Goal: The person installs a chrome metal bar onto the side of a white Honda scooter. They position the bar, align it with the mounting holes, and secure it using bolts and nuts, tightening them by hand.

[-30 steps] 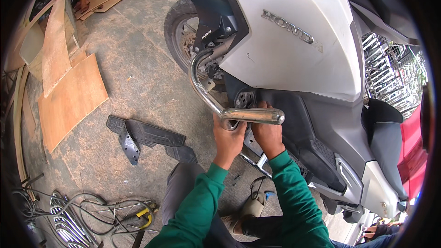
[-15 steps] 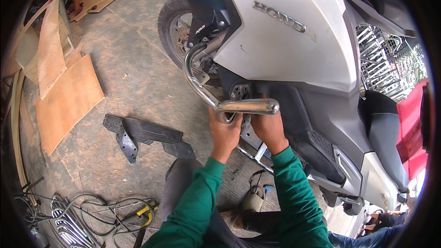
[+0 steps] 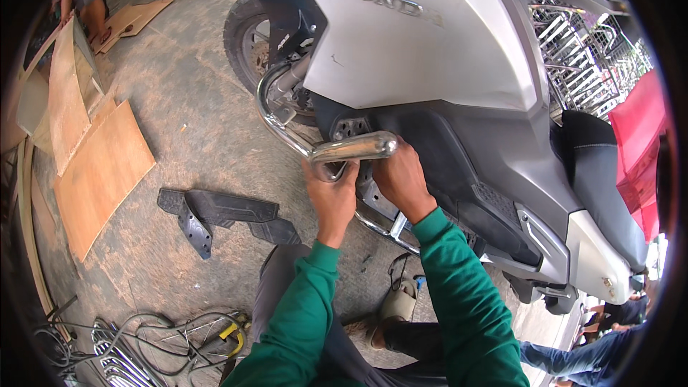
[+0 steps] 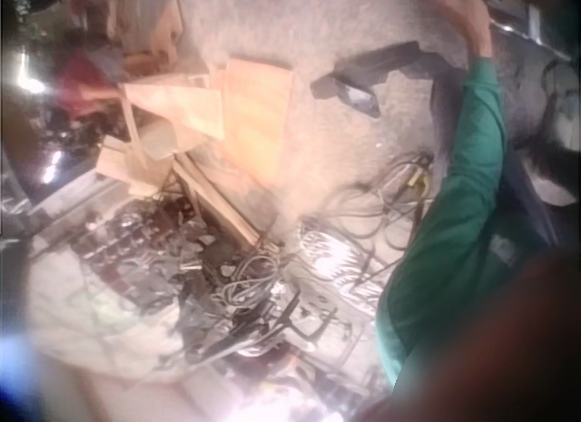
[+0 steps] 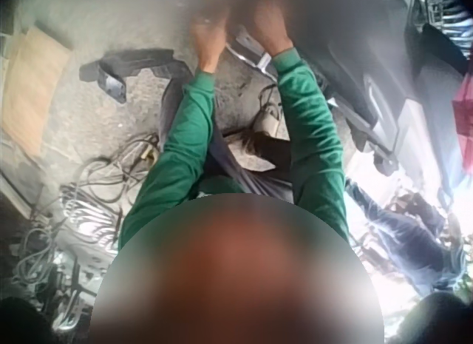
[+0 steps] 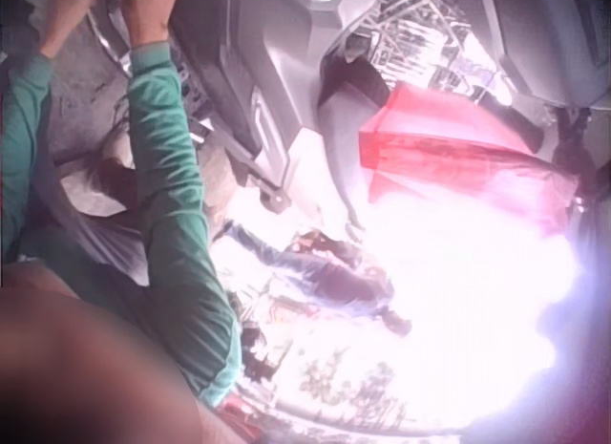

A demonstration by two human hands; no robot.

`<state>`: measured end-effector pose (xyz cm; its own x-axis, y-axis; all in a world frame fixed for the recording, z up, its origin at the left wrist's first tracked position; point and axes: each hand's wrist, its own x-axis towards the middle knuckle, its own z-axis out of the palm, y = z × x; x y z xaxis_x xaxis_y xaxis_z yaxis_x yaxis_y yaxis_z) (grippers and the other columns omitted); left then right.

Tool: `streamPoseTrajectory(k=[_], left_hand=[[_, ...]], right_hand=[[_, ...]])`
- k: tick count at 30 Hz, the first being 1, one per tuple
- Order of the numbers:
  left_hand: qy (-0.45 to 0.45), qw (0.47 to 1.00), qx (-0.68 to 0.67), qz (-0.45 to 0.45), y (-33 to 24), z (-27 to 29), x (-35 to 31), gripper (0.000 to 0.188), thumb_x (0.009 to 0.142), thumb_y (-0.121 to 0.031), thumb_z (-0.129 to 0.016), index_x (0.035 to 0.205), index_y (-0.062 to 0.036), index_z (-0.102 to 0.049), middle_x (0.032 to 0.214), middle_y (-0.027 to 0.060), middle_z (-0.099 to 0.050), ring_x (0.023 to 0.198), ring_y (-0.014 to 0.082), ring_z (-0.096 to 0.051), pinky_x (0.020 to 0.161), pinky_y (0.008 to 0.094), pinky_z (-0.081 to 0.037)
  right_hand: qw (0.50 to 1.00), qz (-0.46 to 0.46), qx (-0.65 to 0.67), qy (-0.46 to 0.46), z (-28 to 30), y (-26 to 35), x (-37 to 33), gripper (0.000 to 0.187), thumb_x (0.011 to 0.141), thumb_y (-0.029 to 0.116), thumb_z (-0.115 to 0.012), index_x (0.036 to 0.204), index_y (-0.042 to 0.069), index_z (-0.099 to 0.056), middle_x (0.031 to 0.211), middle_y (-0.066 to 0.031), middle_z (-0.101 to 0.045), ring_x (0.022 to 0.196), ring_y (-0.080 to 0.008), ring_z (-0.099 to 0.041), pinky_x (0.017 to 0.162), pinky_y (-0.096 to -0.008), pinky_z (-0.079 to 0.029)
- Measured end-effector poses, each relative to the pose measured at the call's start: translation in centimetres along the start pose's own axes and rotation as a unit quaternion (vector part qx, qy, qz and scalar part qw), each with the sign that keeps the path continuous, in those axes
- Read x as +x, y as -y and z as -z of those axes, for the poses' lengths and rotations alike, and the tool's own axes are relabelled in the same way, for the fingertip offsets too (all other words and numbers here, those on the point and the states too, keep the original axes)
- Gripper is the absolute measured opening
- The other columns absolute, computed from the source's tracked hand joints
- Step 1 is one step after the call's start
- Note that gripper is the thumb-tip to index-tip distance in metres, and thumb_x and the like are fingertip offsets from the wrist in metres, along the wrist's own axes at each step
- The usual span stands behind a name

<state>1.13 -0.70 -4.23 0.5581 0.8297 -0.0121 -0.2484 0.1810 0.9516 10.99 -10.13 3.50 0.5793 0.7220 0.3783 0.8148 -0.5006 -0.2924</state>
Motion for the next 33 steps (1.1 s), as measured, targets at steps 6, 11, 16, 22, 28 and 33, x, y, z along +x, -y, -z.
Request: streamPoseTrajectory(k=[6, 11, 16, 22, 28, 33], left_hand=[[-0.019, 0.999, -0.037, -0.017, -0.5, -0.3, 0.3, 0.055, 0.093, -0.001, -0.086, 0.135, -0.0015, -0.051, 0.095, 0.0087, -0.07, 0.054, 0.0103, -0.053, 0.043, 0.0276, -0.041], [0.019, 0.996, -0.055, 0.066, -2.6, 0.2, -0.4, 0.064, 0.094, -0.011, -0.089, 0.142, 0.0035, -0.049, 0.12, 0.0165, -0.068, 0.076, 0.0169, -0.066, 0.06, 0.0317, -0.053], [-0.005, 0.998, -0.042, 0.047, -3.6, -0.3, -0.6, 0.057, 0.096, -0.001, -0.083, 0.141, -0.0017, -0.048, 0.094, 0.0101, -0.071, 0.055, 0.011, -0.052, 0.048, 0.0293, -0.044], [0.03, 0.997, -0.058, 0.046, -3.3, 0.1, -0.1, 0.062, 0.096, -0.012, -0.087, 0.141, 0.0026, -0.047, 0.102, 0.0155, -0.069, 0.054, 0.0146, -0.057, 0.046, 0.0314, -0.044], [0.023, 0.995, -0.087, 0.05, -3.6, -0.1, -0.3, 0.067, 0.095, -0.009, -0.087, 0.144, 0.003, -0.043, 0.102, 0.0166, -0.07, 0.052, 0.015, -0.057, 0.045, 0.0315, -0.044], [0.023, 0.997, -0.069, 0.039, -4.0, -0.1, 0.0, 0.071, 0.092, -0.007, -0.088, 0.146, 0.0016, -0.042, 0.099, 0.0153, -0.068, 0.052, 0.0155, -0.057, 0.044, 0.0317, -0.044]], right_hand=[[1.0, 0.03, 0.0, 0.007, 1.8, 0.4, 0.4, 0.014, 0.097, 0.004, -0.064, 0.106, -0.005, -0.067, 0.107, -0.0311, -0.072, 0.094, -0.0522, -0.07, 0.08, -0.0571, -0.059], [0.993, -0.099, 0.039, 0.04, 1.5, 0.7, 1.0, 0.026, 0.109, 0.019, -0.06, 0.106, -0.004, -0.072, 0.09, -0.0317, -0.074, 0.087, -0.0553, -0.071, 0.08, -0.0591, -0.059], [0.986, -0.144, 0.052, 0.063, 0.3, 0.9, 2.0, 0.04, 0.111, 0.029, -0.057, 0.104, -0.007, -0.073, 0.087, -0.0358, -0.073, 0.088, -0.0565, -0.072, 0.081, -0.0616, -0.058], [0.998, -0.057, -0.017, -0.007, 1.0, 1.0, 0.7, 0.03, 0.11, 0.023, -0.056, 0.113, -0.005, -0.067, 0.092, -0.0304, -0.074, 0.085, -0.0523, -0.074, 0.08, -0.0593, -0.061], [0.997, -0.008, -0.045, 0.062, 1.1, 0.0, 1.5, 0.022, 0.109, 0.021, -0.06, 0.109, -0.001, -0.062, 0.091, -0.0292, -0.074, 0.084, -0.0503, -0.073, 0.074, -0.0602, -0.058], [0.993, -0.106, 0.032, 0.047, 0.1, 0.3, 1.8, 0.032, 0.107, 0.024, -0.06, 0.102, -0.006, -0.071, 0.094, -0.0339, -0.075, 0.087, -0.0531, -0.074, 0.081, -0.0595, -0.06]])
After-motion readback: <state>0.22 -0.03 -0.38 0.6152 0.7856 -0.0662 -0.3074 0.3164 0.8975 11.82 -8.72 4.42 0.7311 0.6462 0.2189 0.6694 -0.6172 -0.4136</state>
